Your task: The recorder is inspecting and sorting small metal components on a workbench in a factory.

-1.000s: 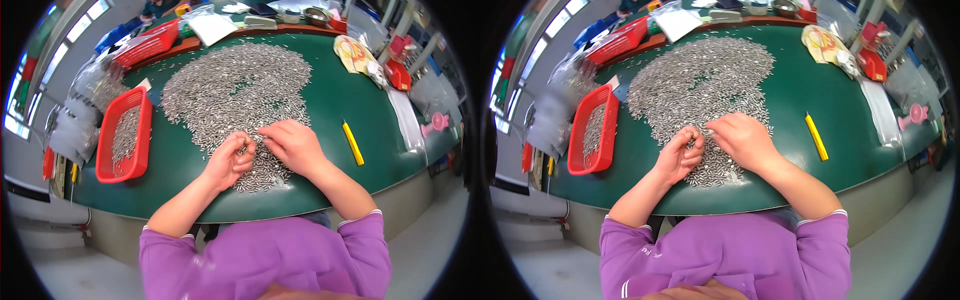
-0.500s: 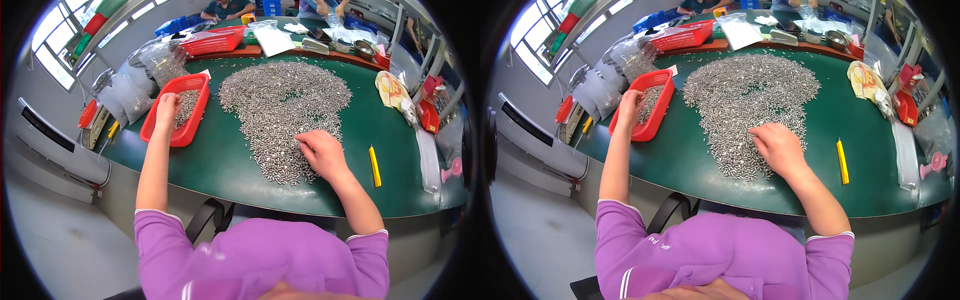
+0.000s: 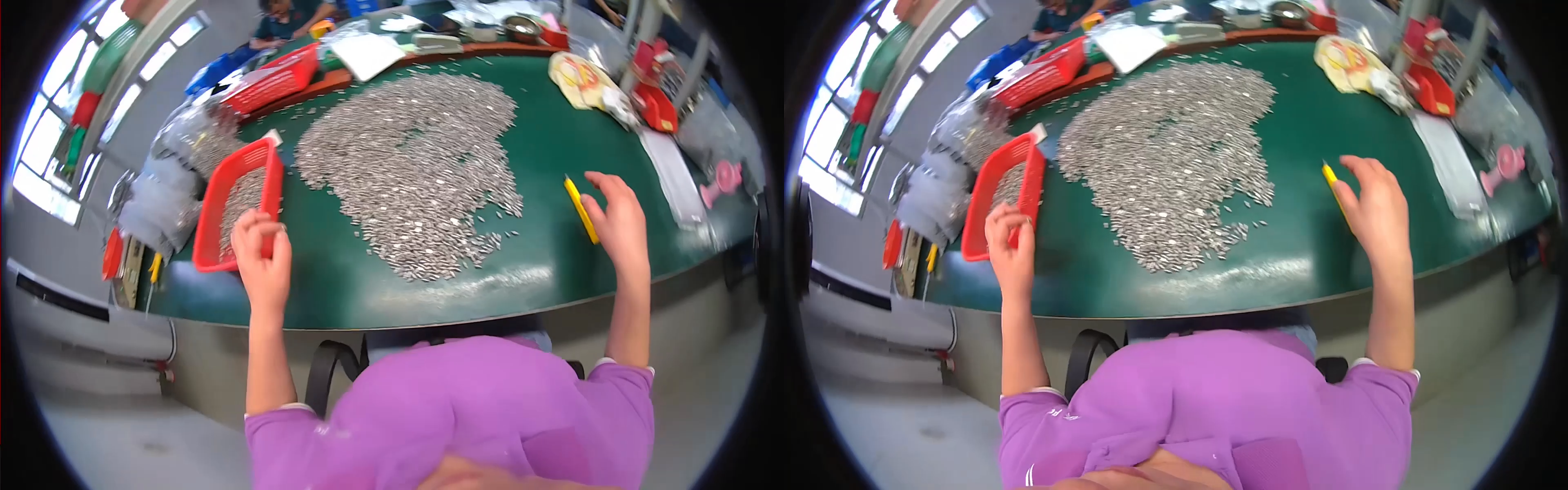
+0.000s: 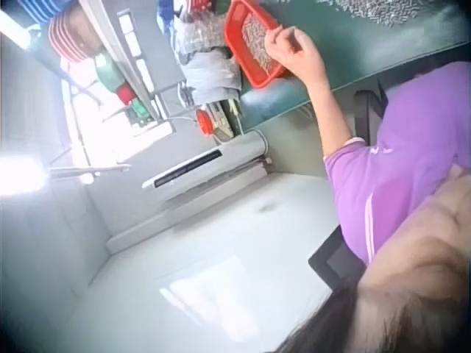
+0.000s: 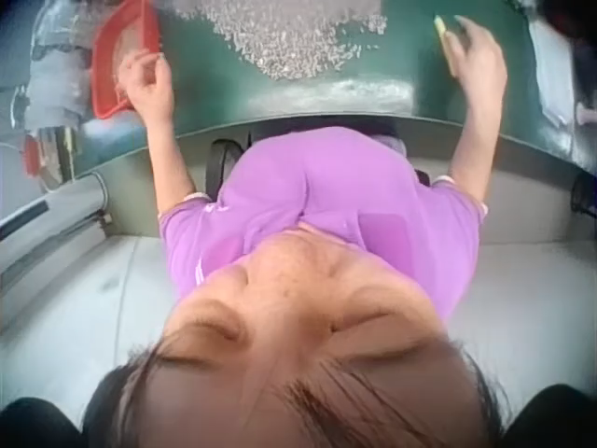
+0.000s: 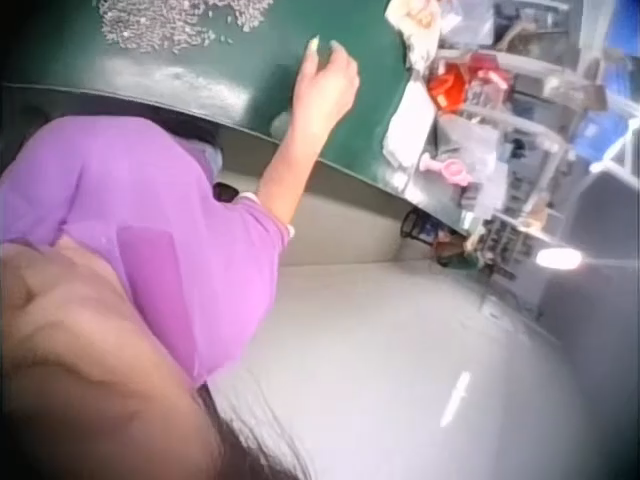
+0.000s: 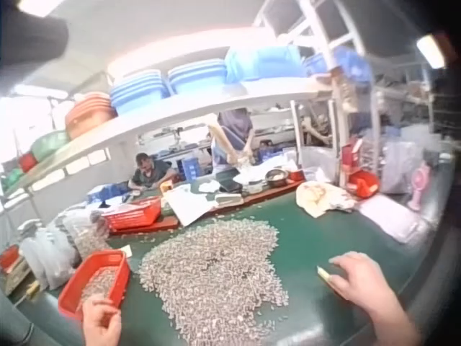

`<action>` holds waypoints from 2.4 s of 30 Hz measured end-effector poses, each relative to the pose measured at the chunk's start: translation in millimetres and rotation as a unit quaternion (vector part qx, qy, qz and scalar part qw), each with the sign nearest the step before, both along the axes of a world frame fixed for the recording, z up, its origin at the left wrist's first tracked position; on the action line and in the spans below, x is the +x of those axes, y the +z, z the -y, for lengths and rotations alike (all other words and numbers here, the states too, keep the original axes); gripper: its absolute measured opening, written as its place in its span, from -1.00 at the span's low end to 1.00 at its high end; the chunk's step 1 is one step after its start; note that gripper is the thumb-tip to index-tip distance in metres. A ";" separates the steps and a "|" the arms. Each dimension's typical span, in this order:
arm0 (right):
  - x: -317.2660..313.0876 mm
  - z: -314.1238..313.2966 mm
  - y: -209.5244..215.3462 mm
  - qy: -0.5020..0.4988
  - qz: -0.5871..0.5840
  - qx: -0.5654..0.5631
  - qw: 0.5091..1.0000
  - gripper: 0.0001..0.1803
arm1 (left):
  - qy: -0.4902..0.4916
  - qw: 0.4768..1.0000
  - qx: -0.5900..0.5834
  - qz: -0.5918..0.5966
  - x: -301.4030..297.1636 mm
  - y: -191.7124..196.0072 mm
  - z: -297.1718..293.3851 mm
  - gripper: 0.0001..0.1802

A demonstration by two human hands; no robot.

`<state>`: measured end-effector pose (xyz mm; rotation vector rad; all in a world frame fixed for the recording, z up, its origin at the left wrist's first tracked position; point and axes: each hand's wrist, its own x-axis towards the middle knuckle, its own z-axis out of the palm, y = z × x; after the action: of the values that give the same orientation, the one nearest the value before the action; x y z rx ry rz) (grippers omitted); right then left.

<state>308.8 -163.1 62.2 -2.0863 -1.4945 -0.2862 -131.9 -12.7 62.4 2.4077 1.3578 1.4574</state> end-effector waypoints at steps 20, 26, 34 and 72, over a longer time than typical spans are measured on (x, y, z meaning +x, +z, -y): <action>-54.3 74.0 -31.6 0.152 -0.497 -0.003 0.855 -0.70 | -0.145 0.971 -0.087 -0.170 100.3 -60.0 116.0 -0.79; -106.0 97.4 -57.4 0.282 -0.367 -0.065 0.884 -0.46 | -0.163 0.968 -0.104 -0.158 103.1 -59.4 112.8 -0.79; -137.3 76.9 -60.7 0.331 -0.207 -0.145 0.909 -0.36 | -0.140 0.972 -0.152 -0.116 100.7 -63.6 115.9 -0.81; -37.6 52.9 -49.1 -0.057 -0.067 0.075 0.993 -0.42 | -0.216 0.951 -0.135 -0.175 74.4 -53.0 124.4 -0.85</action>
<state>271.1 -216.1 13.1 -2.0307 -1.2401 -0.2864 -57.5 -137.1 9.4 2.6253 0.9011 0.7174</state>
